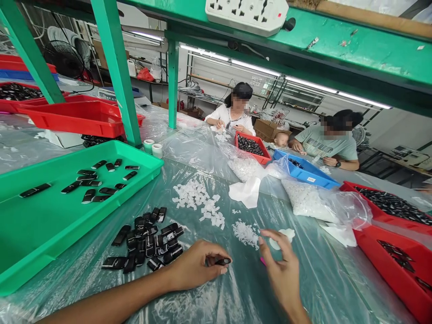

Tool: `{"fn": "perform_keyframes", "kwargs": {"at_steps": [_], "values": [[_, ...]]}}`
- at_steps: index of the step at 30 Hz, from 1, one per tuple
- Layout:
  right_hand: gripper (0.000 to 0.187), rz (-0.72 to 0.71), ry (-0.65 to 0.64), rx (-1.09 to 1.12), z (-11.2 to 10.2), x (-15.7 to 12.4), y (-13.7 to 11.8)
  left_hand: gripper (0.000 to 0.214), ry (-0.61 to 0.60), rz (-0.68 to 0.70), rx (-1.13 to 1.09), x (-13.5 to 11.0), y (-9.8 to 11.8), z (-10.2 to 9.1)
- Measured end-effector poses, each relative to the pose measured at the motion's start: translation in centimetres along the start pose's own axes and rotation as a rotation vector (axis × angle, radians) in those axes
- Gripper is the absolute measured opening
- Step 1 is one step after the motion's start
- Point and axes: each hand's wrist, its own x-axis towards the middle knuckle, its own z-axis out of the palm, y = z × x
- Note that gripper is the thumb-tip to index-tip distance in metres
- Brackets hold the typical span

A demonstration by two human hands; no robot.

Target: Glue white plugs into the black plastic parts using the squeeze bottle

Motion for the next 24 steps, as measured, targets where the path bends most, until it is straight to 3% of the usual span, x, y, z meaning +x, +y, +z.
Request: {"fn": "perform_keyframes", "kwargs": {"at_steps": [3, 8, 18, 22, 24], "values": [[0.019, 0.024, -0.251, 0.047, 1.1, -0.1, -0.8, 0.018, -0.015, 0.005, 0.011, -0.1, 0.0, 0.1], [0.021, -0.128, -0.405, -0.111, 2.6, 0.9, -2.4, 0.017, -0.021, 0.015, 0.023, -0.1, 0.0, 0.2], [0.019, -0.367, -0.472, -0.233, 7.1, 3.4, -0.9, 0.022, 0.017, 0.035, -0.040, -0.1, -1.3, 0.6], [0.016, -0.368, -0.426, -0.213, 7.1, 3.1, -0.3, 0.031, 0.032, 0.038, -0.058, -0.1, -1.8, 0.7], [0.020, -0.287, -0.382, -0.205, 6.5, 2.7, 0.3, 0.035, 0.056, 0.051, -0.036, -0.2, -1.9, 0.6]]}}
